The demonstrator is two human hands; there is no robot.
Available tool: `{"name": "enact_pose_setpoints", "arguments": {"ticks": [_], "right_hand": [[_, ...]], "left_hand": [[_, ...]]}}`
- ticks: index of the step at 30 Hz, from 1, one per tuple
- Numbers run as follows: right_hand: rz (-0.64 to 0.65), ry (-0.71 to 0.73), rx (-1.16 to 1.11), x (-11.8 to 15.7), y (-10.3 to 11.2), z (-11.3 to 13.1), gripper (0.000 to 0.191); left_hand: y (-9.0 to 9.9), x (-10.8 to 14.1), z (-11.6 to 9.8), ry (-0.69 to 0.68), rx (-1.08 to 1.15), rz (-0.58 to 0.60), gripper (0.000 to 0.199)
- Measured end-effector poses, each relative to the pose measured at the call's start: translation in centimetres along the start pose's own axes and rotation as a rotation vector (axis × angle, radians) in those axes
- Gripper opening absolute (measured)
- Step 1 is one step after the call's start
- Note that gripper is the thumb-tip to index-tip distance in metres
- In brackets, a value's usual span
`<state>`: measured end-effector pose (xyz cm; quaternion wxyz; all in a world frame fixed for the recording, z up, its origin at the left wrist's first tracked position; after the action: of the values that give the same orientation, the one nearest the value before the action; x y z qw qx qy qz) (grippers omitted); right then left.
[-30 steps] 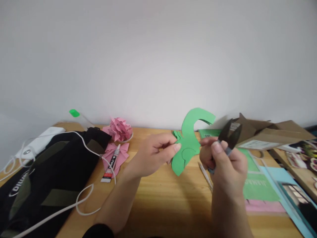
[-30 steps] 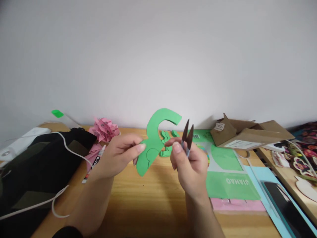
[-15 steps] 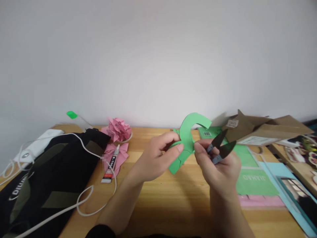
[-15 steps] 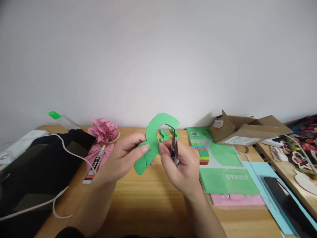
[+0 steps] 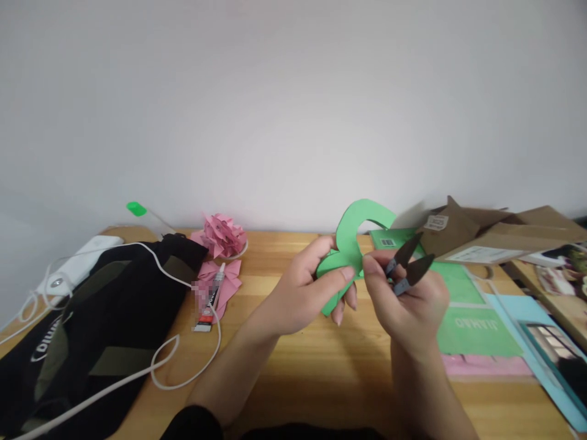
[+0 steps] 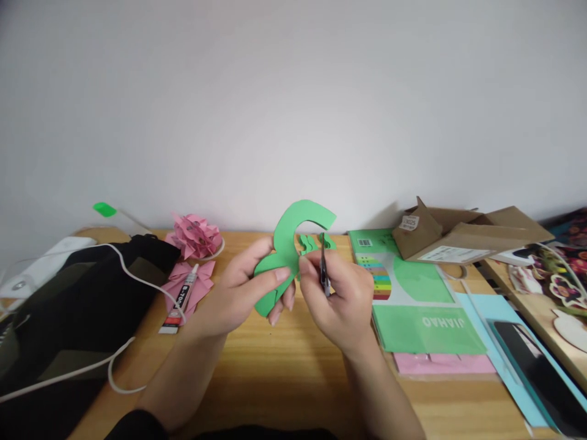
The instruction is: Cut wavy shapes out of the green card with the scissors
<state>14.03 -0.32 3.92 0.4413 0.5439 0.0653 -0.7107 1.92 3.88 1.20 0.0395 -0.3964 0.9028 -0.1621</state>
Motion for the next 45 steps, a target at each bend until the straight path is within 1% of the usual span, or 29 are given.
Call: {"name": "enact_pose_setpoints", "arguments": {"ticks": [3,6,7,9,11,14,16,23,30,34,37,42,45], "right_hand": [[-0.05,-0.072,-0.022,0.5,0.1,-0.5,0.01],[-0.145,-0.171,-0.018,1.0,0.2,-1.3,0.007],[-0.179,-0.197,-0.014,1.2,0.3,-1.6,0.007],[-0.256,-0.239,-0.029,1.4,0.4,-2.0,0.01],[-0.336,-0.271,-0.088,1.5,0.5,-2.3,0.013],[-0.423,-0.283,-0.172,1.4,0.5,-2.3,0.015],[-0.449,-0.28,-0.19,1.3,0.6,-2.1,0.015],[-0.428,-0.267,-0.149,1.1,0.9,-1.6,0.014],[-0.378,-0.242,-0.086,1.3,0.9,-1.8,0.013],[-0.347,-0.202,-0.031,1.1,1.1,-1.4,0.012],[-0.32,-0.166,0.041,0.9,1.2,-1.1,0.011],[-0.308,-0.128,0.145,1.0,1.3,-0.8,0.008],[-0.268,-0.093,0.238,1.0,1.4,-0.7,0.008]], "left_hand": [[0.2,0.0,0.0,-0.003,0.03,-0.016,0.023],[0.3,-0.1,0.1,-0.005,0.054,-0.021,0.018],[0.3,-0.2,0.2,-0.007,0.073,-0.001,0.022],[0.0,-0.3,0.3,-0.001,0.132,0.068,0.035],[-0.3,-0.5,0.5,0.026,0.203,0.142,0.043],[-0.7,-0.6,0.7,0.059,0.284,0.228,0.039],[-0.8,-0.6,0.7,0.069,0.312,0.248,0.034],[-1.1,-0.2,0.7,0.104,0.354,0.284,0.028],[-1.2,0.0,0.7,0.139,0.355,0.278,0.026],[-1.1,0.2,0.7,0.127,0.337,0.261,0.026],[-1.0,0.4,0.4,0.104,0.24,0.199,0.025],[-0.8,0.9,0.1,0.084,-0.024,0.008,0.025],[-0.9,0.9,0.0,0.07,-0.098,-0.038,0.026]]}}
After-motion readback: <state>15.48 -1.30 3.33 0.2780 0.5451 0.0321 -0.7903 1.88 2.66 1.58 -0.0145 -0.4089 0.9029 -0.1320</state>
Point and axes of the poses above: each hand's wrist, its own x-axis away from the middle knuckle, its own y-axis out of the back of the hand, z = x × y, the point moved 6 cm from there along -x, towards the middle knuckle, and after that the axes turned 9 degrees about y, right-handed, at the moved point
